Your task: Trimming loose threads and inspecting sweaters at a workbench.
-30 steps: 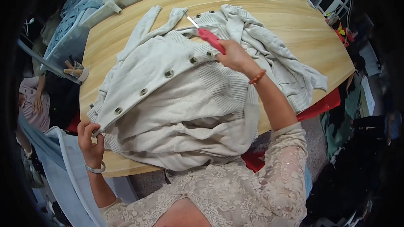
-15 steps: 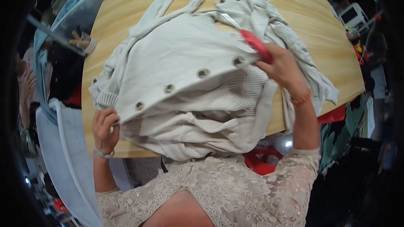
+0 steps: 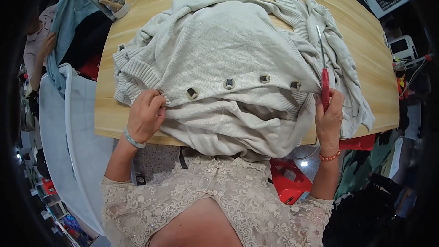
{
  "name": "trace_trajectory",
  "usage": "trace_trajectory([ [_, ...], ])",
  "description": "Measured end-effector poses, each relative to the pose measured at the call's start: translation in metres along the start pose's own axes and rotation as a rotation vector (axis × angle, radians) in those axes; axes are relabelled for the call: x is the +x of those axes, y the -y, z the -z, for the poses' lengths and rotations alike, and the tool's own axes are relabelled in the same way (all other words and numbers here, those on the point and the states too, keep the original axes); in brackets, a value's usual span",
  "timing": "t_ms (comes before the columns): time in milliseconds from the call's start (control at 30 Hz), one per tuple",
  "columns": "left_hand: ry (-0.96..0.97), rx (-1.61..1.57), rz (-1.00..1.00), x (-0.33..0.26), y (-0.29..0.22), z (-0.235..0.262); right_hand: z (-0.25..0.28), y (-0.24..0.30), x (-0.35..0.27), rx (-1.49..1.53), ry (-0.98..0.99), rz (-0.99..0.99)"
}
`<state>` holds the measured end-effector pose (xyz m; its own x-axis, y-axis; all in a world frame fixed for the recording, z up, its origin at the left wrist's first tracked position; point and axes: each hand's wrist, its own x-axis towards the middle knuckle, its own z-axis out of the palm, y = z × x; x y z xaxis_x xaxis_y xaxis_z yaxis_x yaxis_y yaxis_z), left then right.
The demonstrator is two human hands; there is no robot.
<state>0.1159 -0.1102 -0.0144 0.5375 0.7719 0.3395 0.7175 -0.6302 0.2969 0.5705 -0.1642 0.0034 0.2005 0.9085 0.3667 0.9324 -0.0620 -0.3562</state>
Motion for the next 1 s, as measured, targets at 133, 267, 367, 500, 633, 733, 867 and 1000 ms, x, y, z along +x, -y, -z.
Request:
trace_trajectory([
  [133,-0.027,-0.189,0.11,-0.003,0.002,0.0,0.003,0.013,-0.012,0.222,-0.175,-0.134],
  [267,-0.054,-0.3,0.158,-0.007,0.005,-0.002,0.017,0.031,-0.026,0.23,0.065,0.005],
  [367,-0.031,-0.404,0.222,-0.004,0.003,0.002,0.021,0.072,-0.033,0.178,0.38,0.252],
  [500,-0.042,-0.513,0.242,-0.003,0.01,-0.007,-0.002,0.111,-0.042,0.253,0.774,0.312],
  [633,-0.024,-0.532,0.286,-0.017,0.021,-0.008,-0.015,0.145,-0.03,0.278,0.906,0.406],
  [733,-0.049,-0.366,0.199,-0.016,0.018,0.0,-0.022,0.143,-0.033,0.34,0.827,0.426],
  [867,-0.23,0.024,0.035,0.005,-0.011,-0.002,-0.013,0.116,-0.039,0.433,0.711,0.311],
  [1000,-0.005,-0.404,0.176,0.038,-0.034,-0.027,-0.009,0.098,-0.047,0.441,0.653,0.274],
])
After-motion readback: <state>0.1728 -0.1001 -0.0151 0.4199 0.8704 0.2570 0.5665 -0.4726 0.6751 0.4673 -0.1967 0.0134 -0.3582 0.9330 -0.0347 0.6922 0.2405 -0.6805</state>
